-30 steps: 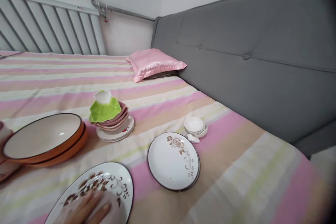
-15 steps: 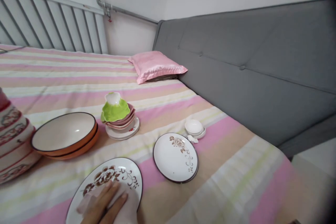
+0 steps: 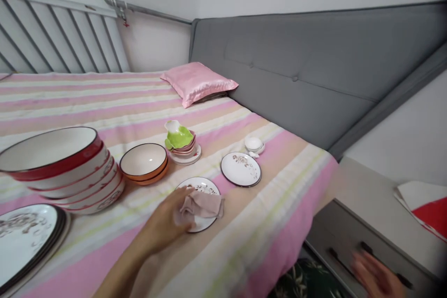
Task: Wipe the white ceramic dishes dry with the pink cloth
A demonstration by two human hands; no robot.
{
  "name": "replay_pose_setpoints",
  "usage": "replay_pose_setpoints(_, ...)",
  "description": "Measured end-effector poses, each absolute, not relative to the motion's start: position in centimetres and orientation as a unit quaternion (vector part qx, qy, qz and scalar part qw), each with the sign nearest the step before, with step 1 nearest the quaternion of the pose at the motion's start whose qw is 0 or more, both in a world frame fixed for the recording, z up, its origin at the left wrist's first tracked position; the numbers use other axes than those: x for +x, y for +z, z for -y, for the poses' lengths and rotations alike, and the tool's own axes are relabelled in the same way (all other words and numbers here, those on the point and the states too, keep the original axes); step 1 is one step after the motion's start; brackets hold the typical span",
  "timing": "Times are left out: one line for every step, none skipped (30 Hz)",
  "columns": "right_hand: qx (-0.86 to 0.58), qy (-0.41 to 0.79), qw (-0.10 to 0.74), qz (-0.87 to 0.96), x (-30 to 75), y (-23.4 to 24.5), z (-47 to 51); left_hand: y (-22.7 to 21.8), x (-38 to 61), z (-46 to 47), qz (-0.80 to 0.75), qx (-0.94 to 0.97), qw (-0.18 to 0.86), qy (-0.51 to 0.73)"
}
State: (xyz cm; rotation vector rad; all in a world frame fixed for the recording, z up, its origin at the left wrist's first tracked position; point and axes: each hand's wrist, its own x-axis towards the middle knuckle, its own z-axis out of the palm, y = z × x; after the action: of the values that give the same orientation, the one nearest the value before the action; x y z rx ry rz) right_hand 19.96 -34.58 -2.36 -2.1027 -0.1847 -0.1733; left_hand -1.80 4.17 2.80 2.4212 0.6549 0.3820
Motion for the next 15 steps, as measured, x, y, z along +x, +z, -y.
replay_pose_setpoints(-0.863, -0.073, 0.493, 0.081, 19.1, -1.5, 32.8, 3.3, -2.2, -5.3, -0.288, 0.892, 0.313, 0.155)
replay_pose_setpoints(-0.860, -0.029, 0.495, 0.118, 17.9, -0.5, 30.6, 3.5, -2.5, -6.4, -0.344, 0.870, 0.314, 0.162)
replay_pose_setpoints(-0.855, 0.003, 0.486, 0.183, 16.4, 0.7, 28.0, 3.4, -2.6, -7.3, -0.412, 0.840, 0.303, 0.182)
replay_pose_setpoints(-0.848, 0.016, 0.464, 0.256, 14.6, 1.8, 25.2, 2.9, -2.7, -8.1, -0.447, 0.825, 0.290, 0.187)
replay_pose_setpoints(-0.835, 0.010, 0.443, 0.328, 12.7, 2.9, 22.4, 2.2, -2.7, -8.7, -0.465, 0.819, 0.281, 0.186)
replay_pose_setpoints(-0.817, 0.004, 0.416, 0.398, 10.7, 3.7, 19.6, 1.4, -2.8, -9.1, -0.474, 0.815, 0.278, 0.182)
replay_pose_setpoints(-0.795, 0.001, 0.384, 0.469, 9.0, 4.3, 16.9, 0.4, -2.9, -9.4, -0.478, 0.814, 0.278, 0.178)
replay_pose_setpoints(-0.780, -0.002, 0.352, 0.517, 7.5, 4.5, 14.5, -0.4, -3.0, -9.6, -0.475, 0.815, 0.286, 0.171)
replay_pose_setpoints(-0.776, -0.006, 0.322, 0.542, 6.3, 4.3, 12.5, -1.2, -3.1, -9.7, -0.468, 0.815, 0.300, 0.166)
replay_pose_setpoints(-0.778, -0.008, 0.286, 0.559, 5.6, 3.8, 10.8, -1.8, -3.2, -9.8, -0.454, 0.816, 0.322, 0.158)
replay_pose_setpoints(-0.793, -0.020, 0.255, 0.553, 5.2, 3.0, 9.5, -2.2, -3.3, -9.8, -0.435, 0.818, 0.346, 0.149)
replay_pose_setpoints(-0.811, -0.037, 0.233, 0.536, 5.2, 2.2, 8.6, -2.4, -3.3, -9.8, -0.419, 0.819, 0.365, 0.141)
replay_pose_setpoints(-0.833, -0.045, 0.212, 0.510, 5.5, 1.4, 8.1, -2.5, -3.3, -9.6, -0.401, 0.823, 0.381, 0.130)
replay_pose_setpoints(-0.854, -0.043, 0.192, 0.482, 6.1, 0.6, 7.9, -2.4, -3.2, -9.5, -0.398, 0.827, 0.376, 0.124)
replay_pose_setpoints(-0.870, -0.035, 0.177, 0.458, 6.7, -0.1, 7.8, -2.3, -3.1, -9.3, -0.412, 0.826, 0.365, 0.121)
